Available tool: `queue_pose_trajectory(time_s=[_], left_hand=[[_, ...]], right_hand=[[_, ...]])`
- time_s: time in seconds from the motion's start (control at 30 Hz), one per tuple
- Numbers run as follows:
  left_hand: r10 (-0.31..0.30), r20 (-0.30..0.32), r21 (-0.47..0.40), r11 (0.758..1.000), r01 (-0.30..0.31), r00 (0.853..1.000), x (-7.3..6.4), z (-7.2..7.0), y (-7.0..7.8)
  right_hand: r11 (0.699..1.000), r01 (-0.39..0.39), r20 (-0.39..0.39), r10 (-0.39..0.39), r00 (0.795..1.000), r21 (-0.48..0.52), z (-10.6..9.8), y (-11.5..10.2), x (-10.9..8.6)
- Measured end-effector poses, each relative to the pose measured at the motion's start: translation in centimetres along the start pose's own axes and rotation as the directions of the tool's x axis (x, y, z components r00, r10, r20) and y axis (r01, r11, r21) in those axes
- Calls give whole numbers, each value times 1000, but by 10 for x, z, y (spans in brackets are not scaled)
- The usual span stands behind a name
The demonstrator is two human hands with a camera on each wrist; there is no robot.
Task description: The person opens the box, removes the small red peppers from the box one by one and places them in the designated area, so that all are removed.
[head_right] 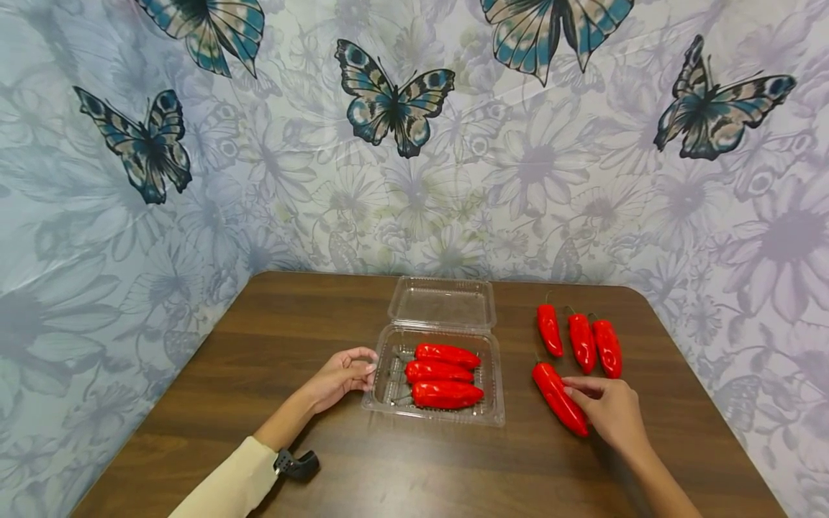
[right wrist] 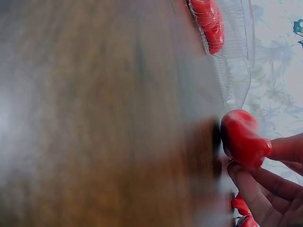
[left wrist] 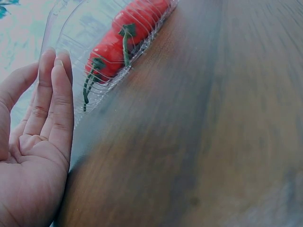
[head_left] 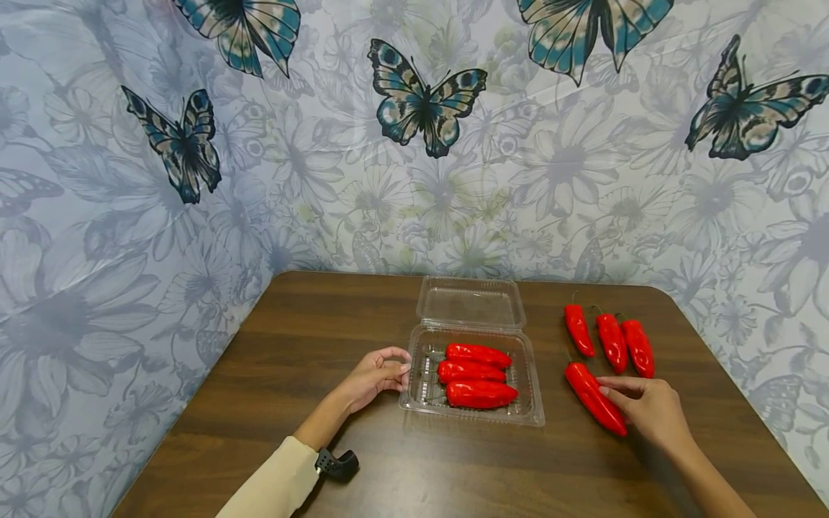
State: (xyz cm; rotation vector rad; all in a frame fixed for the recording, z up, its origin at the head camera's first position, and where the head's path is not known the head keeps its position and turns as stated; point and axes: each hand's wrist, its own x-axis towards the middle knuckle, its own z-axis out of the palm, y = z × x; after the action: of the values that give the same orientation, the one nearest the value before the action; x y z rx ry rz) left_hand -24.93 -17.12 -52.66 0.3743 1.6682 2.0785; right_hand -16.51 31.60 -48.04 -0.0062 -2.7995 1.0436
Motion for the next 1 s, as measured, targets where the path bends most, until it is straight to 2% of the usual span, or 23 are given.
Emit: queue_pose_trajectory(time_s=[0.17, 0.33, 0.43, 0.6, 0.8, 1.0], left_hand=[[-3, -4, -8, 1000, 3, 1000, 0, 0, 0], [-5, -4, -5, 1000, 5, 1000, 0, 0, 1], [-3, -2, 3, 1000, 3, 1000, 0, 0, 1], [2, 4, 9, 1000, -2, 1000, 3, -2, 0], [1, 11, 5, 1000, -1, 1000, 6, -6, 1], [1, 15, 10, 1000, -1, 1000, 8, -10, 0]], right_hand=[[993, -48, 47, 43, 998, 106, 0, -3, -1], [989, -62, 59, 54, 997, 136, 0, -4, -2], [992, -40, 36, 36, 999, 120, -1, -5, -1], [1000, 8, -39, -7, 999, 29, -8, -11, 1], [992, 102, -131, -111, 985, -72, -17, -28, 6], [987, 152, -144, -158, 977, -50, -17, -55, 9]])
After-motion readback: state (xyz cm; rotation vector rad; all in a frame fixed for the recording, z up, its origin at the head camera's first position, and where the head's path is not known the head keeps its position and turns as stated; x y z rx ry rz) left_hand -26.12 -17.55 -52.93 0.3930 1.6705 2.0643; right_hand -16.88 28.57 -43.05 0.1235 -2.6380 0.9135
